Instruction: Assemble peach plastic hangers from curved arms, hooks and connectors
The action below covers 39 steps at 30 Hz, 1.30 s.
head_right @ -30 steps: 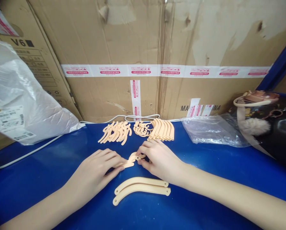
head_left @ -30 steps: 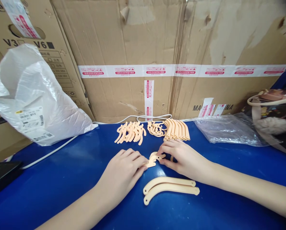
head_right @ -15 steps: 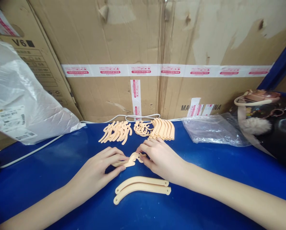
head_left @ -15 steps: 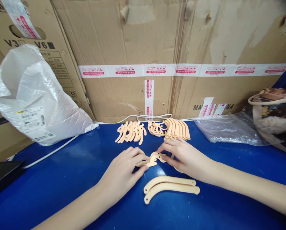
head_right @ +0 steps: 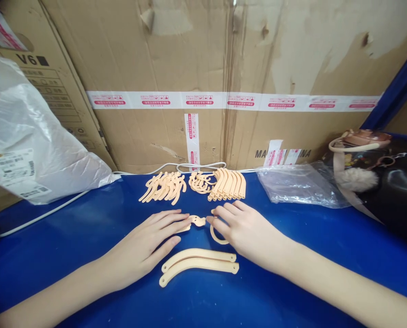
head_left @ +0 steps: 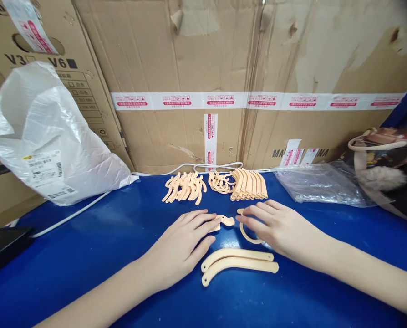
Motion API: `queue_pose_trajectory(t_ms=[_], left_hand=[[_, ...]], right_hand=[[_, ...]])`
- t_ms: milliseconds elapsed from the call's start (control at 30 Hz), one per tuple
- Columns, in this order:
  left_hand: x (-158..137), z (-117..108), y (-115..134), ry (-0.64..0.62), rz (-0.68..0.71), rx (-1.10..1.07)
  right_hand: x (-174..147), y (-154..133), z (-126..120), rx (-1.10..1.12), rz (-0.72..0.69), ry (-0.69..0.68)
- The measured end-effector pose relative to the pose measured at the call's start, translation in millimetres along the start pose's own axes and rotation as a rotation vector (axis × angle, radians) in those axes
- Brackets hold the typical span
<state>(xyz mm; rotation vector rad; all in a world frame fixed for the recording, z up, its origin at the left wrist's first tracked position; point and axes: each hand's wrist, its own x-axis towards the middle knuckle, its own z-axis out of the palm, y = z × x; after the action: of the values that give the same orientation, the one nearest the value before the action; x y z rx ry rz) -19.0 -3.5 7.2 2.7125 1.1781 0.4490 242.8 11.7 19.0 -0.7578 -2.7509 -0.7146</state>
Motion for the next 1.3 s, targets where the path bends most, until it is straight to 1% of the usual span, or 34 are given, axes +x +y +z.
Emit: queue_pose_trajectory(t_ms=[67,133,267,400,533,667,800,933,1100,1300], left_hand=[[1,-1,0,-0.012,-0.009,-0.004],[1,-2,1,-0.029,-0.014,-0.003],[1,-4,1,-0.067,-0.027,0.0],[1,-3,1,-0.073,-0.016,0.003],[0,-1,1,-0.043,0.007,0.002],[-2,-2,1,0.011,0.028,-0.014],[-1,-2,-4,0.057,0.018,-0.006],[1,0,-8,0.054,0.022,-0.037],[3,0,-6,0.066,0.003,-0.076],[3,1,-5,0.067,-0.043,-0.086]], right_hand=[[-1,11,12,0.028,-0.014,-0.003],[-4,15,19,0.039,-0.027,-0.003],[-9,13,20,0.063,-0.022,-0.018],[-7,15,18,0.117,0.001,-0.023],[0,18,11,0.189,0.024,-0.04],[7,14,4,0.311,0.073,-0.017],[16,8,9,0.397,0.135,-0.001],[22,7,16,0.421,0.148,-0.007],[15,12,15,0.392,0.163,0.022],[4,27,19,0.223,0.057,0.017]])
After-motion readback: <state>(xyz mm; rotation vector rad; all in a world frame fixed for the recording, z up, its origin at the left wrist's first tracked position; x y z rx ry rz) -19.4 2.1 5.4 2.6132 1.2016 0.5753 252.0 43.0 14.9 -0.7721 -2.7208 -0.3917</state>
